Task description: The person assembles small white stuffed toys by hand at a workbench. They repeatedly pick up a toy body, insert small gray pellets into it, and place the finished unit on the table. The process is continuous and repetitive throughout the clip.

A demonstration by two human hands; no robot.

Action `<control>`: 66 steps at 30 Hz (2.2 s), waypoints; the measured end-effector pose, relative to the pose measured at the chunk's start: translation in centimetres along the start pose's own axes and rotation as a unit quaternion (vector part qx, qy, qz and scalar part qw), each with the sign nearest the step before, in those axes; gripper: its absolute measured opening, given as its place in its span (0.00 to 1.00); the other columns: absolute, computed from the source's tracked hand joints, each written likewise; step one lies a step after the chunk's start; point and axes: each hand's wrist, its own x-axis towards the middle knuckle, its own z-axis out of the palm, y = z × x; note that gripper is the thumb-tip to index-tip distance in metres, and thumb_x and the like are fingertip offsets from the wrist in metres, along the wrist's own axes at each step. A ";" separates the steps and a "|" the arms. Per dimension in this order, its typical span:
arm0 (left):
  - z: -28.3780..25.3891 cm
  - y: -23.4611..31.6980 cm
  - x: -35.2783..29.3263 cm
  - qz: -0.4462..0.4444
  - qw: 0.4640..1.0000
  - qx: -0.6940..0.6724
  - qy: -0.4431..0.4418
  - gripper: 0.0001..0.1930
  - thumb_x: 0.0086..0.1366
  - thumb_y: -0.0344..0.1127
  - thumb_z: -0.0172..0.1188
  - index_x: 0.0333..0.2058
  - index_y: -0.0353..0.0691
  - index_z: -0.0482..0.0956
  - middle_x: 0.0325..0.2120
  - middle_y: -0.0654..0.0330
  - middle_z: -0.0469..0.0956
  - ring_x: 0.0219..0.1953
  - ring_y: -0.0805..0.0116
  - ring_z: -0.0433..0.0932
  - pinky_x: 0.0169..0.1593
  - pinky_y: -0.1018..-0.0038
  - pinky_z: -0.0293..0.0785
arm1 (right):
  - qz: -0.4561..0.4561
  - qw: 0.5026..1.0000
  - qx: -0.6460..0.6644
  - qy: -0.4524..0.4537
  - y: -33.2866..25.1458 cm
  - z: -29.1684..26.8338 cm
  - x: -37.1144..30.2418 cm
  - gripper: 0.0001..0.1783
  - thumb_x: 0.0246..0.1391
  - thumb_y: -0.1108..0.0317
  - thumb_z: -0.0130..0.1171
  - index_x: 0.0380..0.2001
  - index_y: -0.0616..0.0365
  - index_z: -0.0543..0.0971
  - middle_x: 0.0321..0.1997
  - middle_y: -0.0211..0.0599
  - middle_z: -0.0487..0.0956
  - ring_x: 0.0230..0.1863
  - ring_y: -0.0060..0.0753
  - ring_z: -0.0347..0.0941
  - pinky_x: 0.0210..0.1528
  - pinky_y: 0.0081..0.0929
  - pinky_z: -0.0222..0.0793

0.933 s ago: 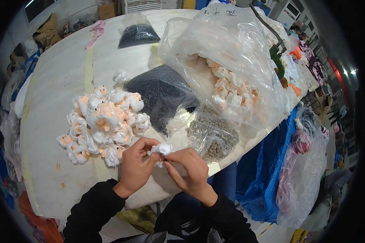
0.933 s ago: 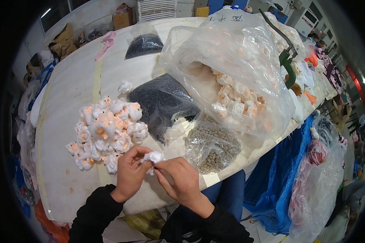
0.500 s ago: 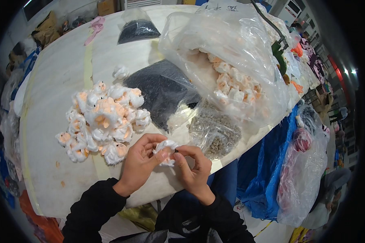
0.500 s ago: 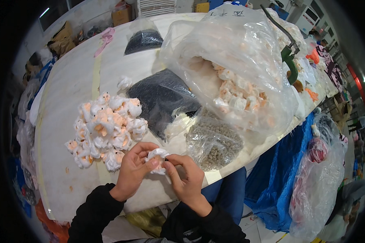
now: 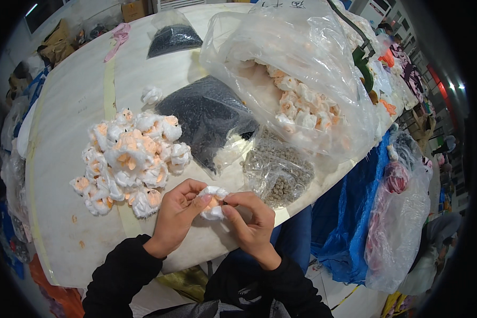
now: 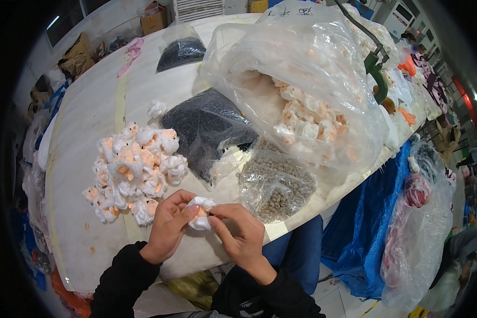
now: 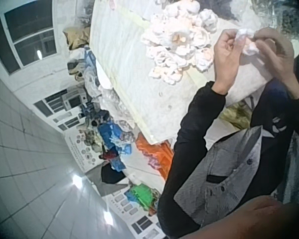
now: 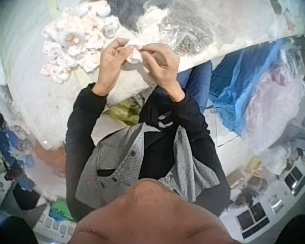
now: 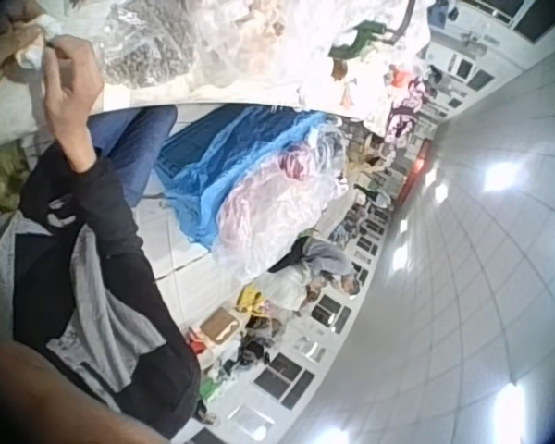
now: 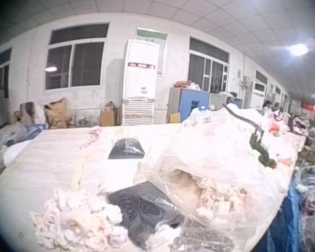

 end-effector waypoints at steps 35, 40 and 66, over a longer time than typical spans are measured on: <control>0.9 0.1 -0.7 0.058 0.996 0.072 -0.003 0.15 0.73 0.24 0.62 0.55 0.26 0.75 0.47 0.57 0.81 0.49 0.76 0.80 0.54 0.78 0.77 | 0.028 0.999 0.005 -0.028 0.0 -0.1 0.2 0.12 0.53 0.79 0.74 0.41 0.61 0.87 0.42 0.40 0.82 0.43 0.33 0.79 0.46 0.26 0.74; 0.8 -0.1 -0.7 0.095 0.983 0.154 0.000 0.15 0.69 0.22 0.62 0.53 0.28 0.78 0.47 0.58 0.81 0.50 0.74 0.80 0.54 0.76 0.77 | -0.048 0.989 -0.136 -0.021 0.0 0.1 -0.2 0.17 0.50 0.79 0.75 0.45 0.62 0.85 0.42 0.42 0.81 0.44 0.40 0.78 0.48 0.30 0.74; 2.3 0.8 -2.0 0.368 0.810 0.455 0.017 0.23 0.50 0.14 0.66 0.46 0.39 0.88 0.39 0.55 0.79 0.38 0.62 0.83 0.38 0.71 0.81 | -0.160 0.953 -0.255 -0.021 -0.4 -0.8 -0.2 0.24 0.32 0.75 0.64 0.40 0.61 0.83 0.32 0.38 0.77 0.33 0.46 0.72 0.37 0.41 0.66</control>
